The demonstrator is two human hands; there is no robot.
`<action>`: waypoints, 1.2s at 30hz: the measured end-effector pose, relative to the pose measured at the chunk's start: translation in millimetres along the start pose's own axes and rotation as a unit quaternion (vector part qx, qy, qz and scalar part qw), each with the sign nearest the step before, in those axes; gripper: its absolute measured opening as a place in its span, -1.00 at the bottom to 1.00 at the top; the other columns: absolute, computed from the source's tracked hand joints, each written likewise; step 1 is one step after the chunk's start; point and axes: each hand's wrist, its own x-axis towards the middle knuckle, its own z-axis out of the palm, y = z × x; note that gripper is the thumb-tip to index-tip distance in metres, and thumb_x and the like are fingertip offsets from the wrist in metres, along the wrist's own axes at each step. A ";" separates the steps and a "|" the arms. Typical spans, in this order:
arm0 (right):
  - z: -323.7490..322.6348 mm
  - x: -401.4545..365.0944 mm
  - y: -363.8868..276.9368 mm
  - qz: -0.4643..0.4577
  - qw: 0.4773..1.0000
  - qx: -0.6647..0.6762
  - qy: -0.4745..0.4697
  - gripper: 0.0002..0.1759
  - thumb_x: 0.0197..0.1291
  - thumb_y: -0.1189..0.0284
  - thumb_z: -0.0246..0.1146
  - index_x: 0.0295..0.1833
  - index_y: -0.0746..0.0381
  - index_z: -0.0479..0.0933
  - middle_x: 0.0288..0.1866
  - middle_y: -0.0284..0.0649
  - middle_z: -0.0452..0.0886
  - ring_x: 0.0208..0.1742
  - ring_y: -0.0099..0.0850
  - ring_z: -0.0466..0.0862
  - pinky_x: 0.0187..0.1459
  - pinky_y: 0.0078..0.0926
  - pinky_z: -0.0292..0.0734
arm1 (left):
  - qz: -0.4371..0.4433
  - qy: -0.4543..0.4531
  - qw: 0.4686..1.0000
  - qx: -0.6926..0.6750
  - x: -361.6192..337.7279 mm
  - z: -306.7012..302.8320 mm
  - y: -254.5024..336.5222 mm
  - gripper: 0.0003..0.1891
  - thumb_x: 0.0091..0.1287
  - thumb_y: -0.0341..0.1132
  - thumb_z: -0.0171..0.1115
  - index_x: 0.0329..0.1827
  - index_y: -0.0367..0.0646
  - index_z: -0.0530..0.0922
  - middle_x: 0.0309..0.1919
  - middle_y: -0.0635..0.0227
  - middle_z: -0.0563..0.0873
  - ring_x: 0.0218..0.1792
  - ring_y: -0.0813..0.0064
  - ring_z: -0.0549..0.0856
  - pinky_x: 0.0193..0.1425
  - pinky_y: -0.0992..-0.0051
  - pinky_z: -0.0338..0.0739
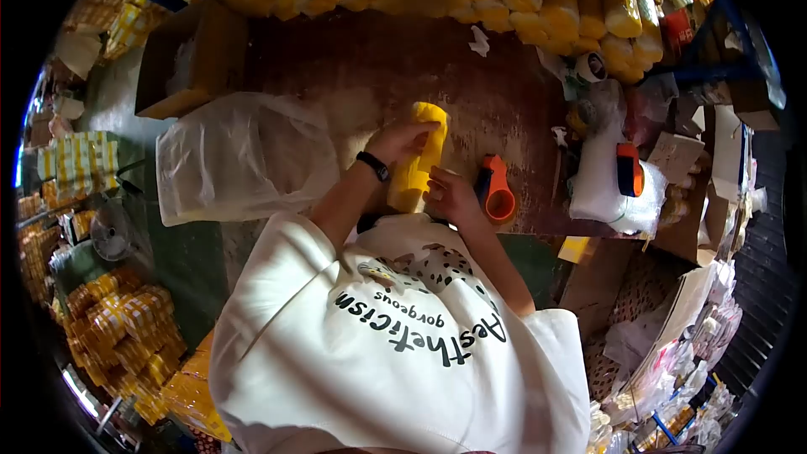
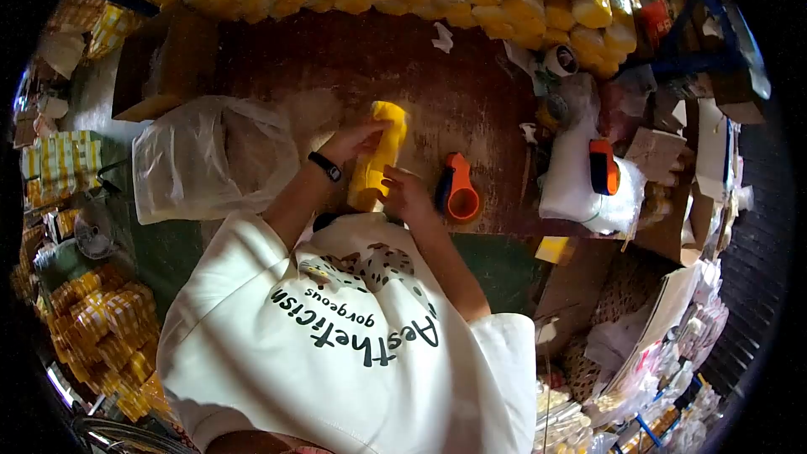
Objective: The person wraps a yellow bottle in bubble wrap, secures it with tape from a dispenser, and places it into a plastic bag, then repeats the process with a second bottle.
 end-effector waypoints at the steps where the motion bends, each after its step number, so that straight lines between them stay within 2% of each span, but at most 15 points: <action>1: -7.7 8.2 4.4 -0.004 1.000 -0.007 -0.006 -0.85 0.18 0.40 0.28 -0.19 0.19 0.48 -0.32 -0.33 0.49 -0.30 -0.47 0.47 -0.24 -0.44 0.43 | 0.011 0.011 0.999 0.041 -1.4 -3.3 -6.2 -0.77 0.27 -0.20 0.27 -0.11 -0.13 0.57 -0.38 0.51 0.62 -0.37 0.64 0.60 -0.26 0.61 0.49; 2: -16.1 15.4 8.5 -0.007 1.000 -0.015 -0.011 -0.84 0.17 0.40 0.29 -0.19 0.19 0.48 -0.29 -0.32 0.51 -0.27 -0.45 0.49 -0.23 -0.42 0.45 | 0.021 0.023 0.996 0.082 -3.6 -7.0 -14.2 -0.77 0.26 -0.21 0.29 -0.13 -0.12 0.57 -0.40 0.51 0.61 -0.38 0.65 0.59 -0.27 0.61 0.48; 5: -23.3 20.0 12.8 -0.013 0.999 -0.051 -0.006 -0.82 0.17 0.38 0.30 -0.22 0.22 0.48 -0.36 -0.28 0.55 -0.40 -0.43 0.53 -0.37 -0.49 0.47 | 0.014 0.040 0.989 0.139 -19.9 -14.3 -28.2 -0.80 0.23 -0.24 0.30 -0.18 -0.13 0.58 -0.43 0.49 0.60 -0.38 0.64 0.59 -0.27 0.62 0.47; 8: -29.4 22.9 11.6 0.005 0.990 -0.143 -0.007 -0.85 0.13 0.37 0.32 -0.27 0.16 0.51 -0.39 -0.38 0.49 -0.33 -0.53 0.49 -0.31 -0.55 0.43 | 0.013 0.045 0.986 0.159 -21.1 -24.1 -46.0 -0.83 0.23 -0.25 0.29 -0.25 -0.15 0.59 -0.44 0.48 0.60 -0.39 0.64 0.58 -0.27 0.62 0.46; 14: -24.9 30.1 32.5 -0.080 0.989 -0.114 0.049 -0.84 0.12 0.38 0.31 -0.30 0.21 0.51 -0.45 -0.30 0.52 -0.52 -0.51 0.47 -0.54 -0.59 0.32 | 0.054 0.054 0.974 0.216 -19.1 -32.1 -69.5 -0.85 0.22 -0.26 0.27 -0.37 -0.15 0.60 -0.47 0.47 0.60 -0.43 0.66 0.55 -0.31 0.60 0.42; 17: -47.6 53.5 40.9 -0.098 0.988 -0.121 0.001 -0.77 0.16 0.40 0.27 -0.22 0.37 0.55 -0.39 -0.17 0.61 -0.51 -0.45 0.55 -0.48 -0.51 0.48 | 0.070 0.099 0.958 0.262 -19.7 -26.8 -74.6 -0.86 0.21 -0.28 0.26 -0.38 -0.17 0.60 -0.49 0.46 0.60 -0.43 0.66 0.55 -0.32 0.60 0.42; 20: -38.3 46.4 39.5 -0.092 0.986 -0.135 0.027 -0.76 0.12 0.41 0.30 -0.26 0.42 0.55 -0.42 -0.21 0.57 -0.51 -0.46 0.53 -0.46 -0.48 0.48 | 0.078 0.122 0.948 0.283 -16.5 -31.2 -79.8 -0.85 0.20 -0.28 0.25 -0.41 -0.18 0.58 -0.49 0.46 0.60 -0.44 0.66 0.55 -0.33 0.59 0.43; 23: -57.9 83.4 55.5 -0.121 0.974 -0.187 0.049 -0.74 0.11 0.40 0.34 -0.29 0.42 0.54 -0.44 -0.21 0.57 -0.51 -0.46 0.53 -0.45 -0.45 0.49 | 0.098 0.116 0.942 0.300 -18.3 -32.2 -80.5 -0.84 0.19 -0.27 0.26 -0.42 -0.18 0.57 -0.49 0.44 0.60 -0.44 0.64 0.55 -0.34 0.55 0.44; 24: -52.1 77.0 52.3 -0.130 0.970 -0.197 0.055 -0.73 0.10 0.36 0.36 -0.33 0.38 0.53 -0.46 -0.24 0.54 -0.53 -0.49 0.50 -0.49 -0.47 0.44 | 0.107 0.112 0.938 0.310 -18.9 -32.4 -79.2 -0.84 0.18 -0.27 0.27 -0.42 -0.18 0.56 -0.49 0.43 0.59 -0.43 0.63 0.55 -0.34 0.53 0.44; 27: -39.0 47.1 47.1 -0.152 0.956 -0.244 0.064 -0.63 0.07 0.21 0.41 -0.44 0.31 0.51 -0.54 -0.31 0.47 -0.60 -0.57 0.41 -0.59 -0.53 0.31 | 0.096 0.184 0.840 0.501 -29.7 -18.8 -62.6 -0.81 0.17 -0.21 0.28 -0.33 -0.15 0.56 -0.46 0.36 0.61 -0.41 0.58 0.57 -0.31 0.49 0.46; 29: -43.5 43.5 55.6 -0.164 0.940 -0.295 0.054 -0.52 0.02 0.10 0.44 -0.52 0.30 0.49 -0.60 -0.32 0.46 -0.66 -0.58 0.37 -0.62 -0.54 0.28 | 0.137 0.209 0.786 0.566 -21.7 -8.9 -40.9 -0.70 0.22 -0.18 0.21 -0.12 -0.22 0.53 -0.26 0.19 0.65 -0.23 0.28 0.62 -0.12 0.35 0.50; 30: -36.0 22.9 48.2 -0.163 0.929 -0.332 0.028 -0.40 -0.06 -0.04 0.45 -0.57 0.33 0.50 -0.67 -0.31 0.45 -0.68 -0.54 0.40 -0.63 -0.50 0.29 | 0.155 0.221 0.757 0.595 -15.7 -2.1 -30.8 -0.64 0.25 -0.17 0.17 -0.02 -0.26 0.51 -0.16 0.11 0.66 -0.14 0.14 0.65 -0.02 0.28 0.52; 31: -41.1 43.1 51.3 -0.109 0.891 -0.434 0.071 -0.39 -0.06 -0.07 0.45 -0.56 0.35 0.58 -0.58 -0.21 0.60 -0.52 -0.47 0.60 -0.48 -0.46 0.48 | 0.266 0.234 0.703 0.617 -6.0 6.1 -20.5 -0.64 0.27 -0.16 0.16 0.01 -0.23 0.51 -0.11 0.12 0.65 -0.07 0.18 0.63 0.03 0.29 0.50; 33: -49.0 54.8 61.1 -0.165 0.854 -0.486 0.082 -0.29 -0.11 -0.19 0.40 -0.56 0.37 0.59 -0.60 -0.16 0.60 -0.54 -0.40 0.62 -0.46 -0.44 0.51 | 0.469 0.247 0.568 0.629 15.0 22.6 -4.4 -0.64 0.33 -0.14 0.14 0.08 -0.16 0.51 -0.01 0.14 0.63 0.05 0.27 0.60 0.13 0.31 0.46; 36: -52.5 53.3 68.5 -0.218 0.827 -0.513 0.079 -0.26 -0.09 -0.21 0.37 -0.46 0.41 0.59 -0.51 -0.03 0.63 -0.43 -0.29 0.67 -0.37 -0.38 0.54 | 0.491 0.155 0.434 0.740 41.9 33.5 11.2 -0.55 0.38 -0.12 0.06 0.25 -0.19 0.42 0.25 0.18 0.48 0.31 0.23 0.39 0.38 0.18 0.23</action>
